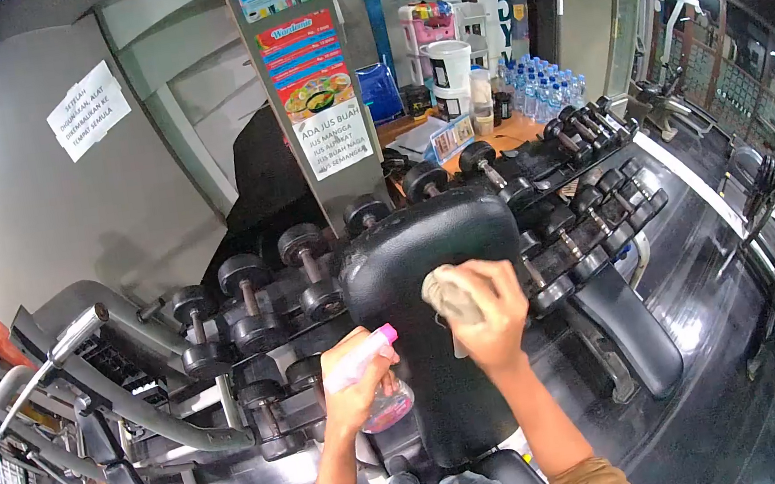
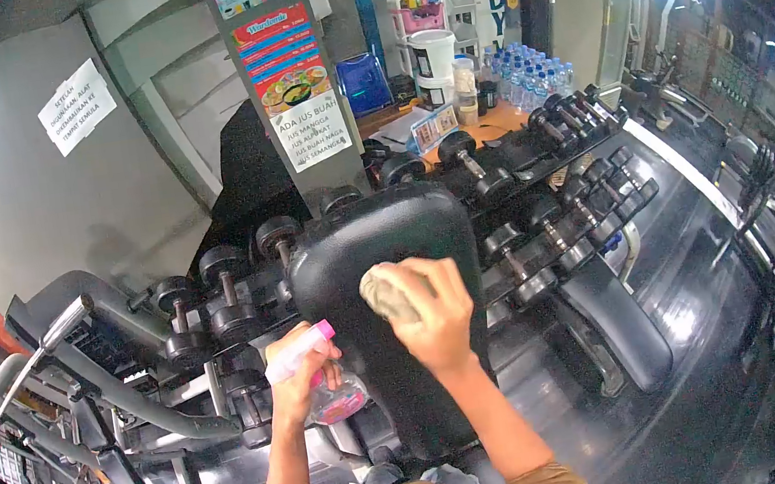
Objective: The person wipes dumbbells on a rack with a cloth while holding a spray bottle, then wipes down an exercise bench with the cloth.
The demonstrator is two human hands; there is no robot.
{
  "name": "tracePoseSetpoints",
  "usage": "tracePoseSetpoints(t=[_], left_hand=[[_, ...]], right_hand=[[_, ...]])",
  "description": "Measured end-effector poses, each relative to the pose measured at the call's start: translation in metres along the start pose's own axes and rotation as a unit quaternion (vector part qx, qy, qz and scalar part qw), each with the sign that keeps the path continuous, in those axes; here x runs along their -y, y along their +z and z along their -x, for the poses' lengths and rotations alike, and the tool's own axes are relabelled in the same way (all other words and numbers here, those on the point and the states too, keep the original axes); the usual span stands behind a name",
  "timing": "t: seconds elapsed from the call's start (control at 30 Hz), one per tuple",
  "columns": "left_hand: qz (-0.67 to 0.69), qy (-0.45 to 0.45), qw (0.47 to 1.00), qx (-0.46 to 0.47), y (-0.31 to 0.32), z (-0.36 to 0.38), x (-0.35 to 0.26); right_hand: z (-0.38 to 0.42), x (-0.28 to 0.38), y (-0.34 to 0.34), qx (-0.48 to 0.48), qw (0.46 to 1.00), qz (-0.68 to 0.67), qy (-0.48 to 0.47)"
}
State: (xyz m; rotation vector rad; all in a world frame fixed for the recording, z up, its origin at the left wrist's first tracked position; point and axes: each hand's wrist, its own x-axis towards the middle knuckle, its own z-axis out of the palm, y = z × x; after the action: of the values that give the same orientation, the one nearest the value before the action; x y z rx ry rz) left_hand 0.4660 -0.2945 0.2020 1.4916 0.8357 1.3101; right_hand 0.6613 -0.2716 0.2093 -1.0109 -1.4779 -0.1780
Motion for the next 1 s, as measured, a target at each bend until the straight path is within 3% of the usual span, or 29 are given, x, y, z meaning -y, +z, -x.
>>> tracePoseSetpoints(t=[0.17,0.23,0.43,0.53,0.63,0.77,0.9,1.0], left_hand=[[0.05,-0.007,0.999,-0.003,0.009,-0.005,0.005],[0.074,-0.008,0.997,-0.002,0.01,-0.005,0.001],[0.066,0.002,0.998,-0.005,0.01,-0.011,0.002],[0.06,0.011,0.998,-0.008,0.015,-0.014,0.0],[0.042,0.011,0.999,0.014,0.015,-0.017,0.003],[0.044,-0.013,0.998,0.043,0.016,-0.022,0.003],[0.045,-0.029,0.998,0.035,0.015,-0.023,0.006],[0.066,-0.041,0.996,0.041,0.013,-0.023,0.003]], right_hand=[[0.056,-0.003,-0.004,0.163,0.985,0.0,-0.058],[0.057,-0.012,-0.01,0.166,0.984,0.001,-0.069],[0.0,-0.008,-0.006,0.008,1.0,0.003,0.002],[0.006,-0.004,0.003,0.009,0.999,-0.031,-0.006],[0.037,-0.003,-0.002,0.106,0.993,-0.017,-0.05],[0.063,-0.034,-0.017,0.143,0.987,-0.023,-0.07],[0.015,-0.04,-0.03,0.031,0.999,-0.013,0.011],[-0.005,-0.034,-0.016,-0.013,1.0,-0.016,0.015]])
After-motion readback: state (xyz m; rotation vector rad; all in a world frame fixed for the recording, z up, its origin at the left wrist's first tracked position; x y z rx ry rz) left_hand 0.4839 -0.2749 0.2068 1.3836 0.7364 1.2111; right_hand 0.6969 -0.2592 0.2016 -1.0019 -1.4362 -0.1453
